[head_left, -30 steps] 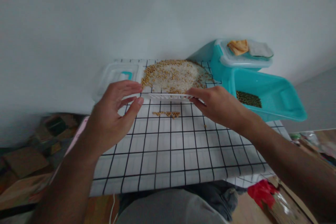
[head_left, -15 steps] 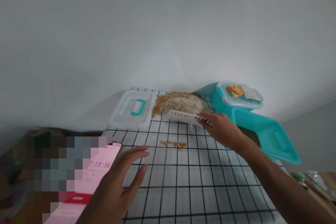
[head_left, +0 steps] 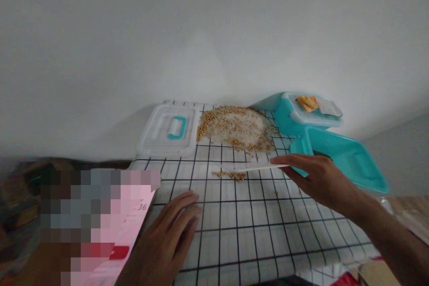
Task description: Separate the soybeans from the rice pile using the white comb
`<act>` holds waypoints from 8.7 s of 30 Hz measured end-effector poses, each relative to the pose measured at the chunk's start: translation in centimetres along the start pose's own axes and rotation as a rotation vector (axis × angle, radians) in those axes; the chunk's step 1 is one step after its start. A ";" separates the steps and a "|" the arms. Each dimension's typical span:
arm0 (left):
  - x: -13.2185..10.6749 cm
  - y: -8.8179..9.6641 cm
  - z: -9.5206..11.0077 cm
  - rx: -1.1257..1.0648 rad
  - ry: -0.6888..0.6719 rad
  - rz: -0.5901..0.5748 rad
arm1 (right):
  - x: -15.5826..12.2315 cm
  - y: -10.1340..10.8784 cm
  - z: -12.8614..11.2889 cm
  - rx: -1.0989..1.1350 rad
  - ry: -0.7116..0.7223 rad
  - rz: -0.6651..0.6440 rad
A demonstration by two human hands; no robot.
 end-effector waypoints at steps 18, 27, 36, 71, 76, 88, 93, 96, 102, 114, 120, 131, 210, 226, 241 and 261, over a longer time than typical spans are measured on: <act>0.4 -0.8 1.5 0.002 0.040 0.005 | -4.7 1.9 -3.9 -0.071 0.092 0.029; 0.5 -1.0 1.3 0.022 0.042 0.010 | -6.4 -0.9 -8.9 -0.073 -0.390 0.377; 0.8 -0.5 1.6 0.027 0.028 0.017 | -4.1 -6.2 -11.5 -0.024 -0.481 0.446; 1.1 -0.5 1.9 0.009 0.039 0.009 | -3.5 -6.2 -10.3 -0.029 -0.555 0.445; 1.0 -0.4 1.9 0.010 0.046 0.009 | -3.2 -6.3 -10.5 -0.055 -0.536 0.441; 1.0 -0.3 2.0 0.019 0.043 -0.002 | -2.9 -7.1 -11.0 -0.018 -0.530 0.405; 1.2 -0.2 2.1 0.013 0.039 0.003 | -2.9 -7.1 -10.8 -0.033 -0.519 0.394; 1.3 -0.2 2.2 0.010 0.039 0.009 | -2.4 -6.7 -10.0 -0.024 -0.479 0.348; 1.4 -0.2 2.3 -0.004 0.032 -0.004 | -0.6 -5.8 -7.8 -0.024 -0.379 0.295; 1.1 -0.2 2.2 -0.014 0.042 -0.003 | 0.5 -1.7 -5.1 -0.078 -0.340 0.343; 1.0 -0.3 1.9 -0.018 0.045 0.005 | -0.5 1.4 -2.2 -0.157 -0.174 0.134; 1.0 -0.5 1.9 -0.017 0.047 0.005 | -4.8 1.1 -2.1 -0.205 -0.266 0.235; 1.1 -0.4 1.8 -0.006 0.043 0.006 | -6.1 -3.7 -1.5 -0.091 -0.122 0.133; 0.1 -1.3 1.0 0.051 0.008 0.004 | -2.5 -2.9 -2.7 -0.073 -0.085 0.195; 0.4 -1.2 1.4 0.017 0.028 -0.021 | 4.2 -5.8 -5.1 -0.221 0.119 0.033; 0.4 -1.0 1.5 0.002 0.053 -0.015 | 0.8 -4.2 -5.8 -0.164 0.099 0.043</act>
Point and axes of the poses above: each hand's wrist, its own x-axis towards the middle knuckle, its own y-axis out of the back of the hand, z = x × y, the point moved 6 cm from there along x, towards the middle knuckle, and after that the axes turned 11 degrees about z, right-handed, at the moved point
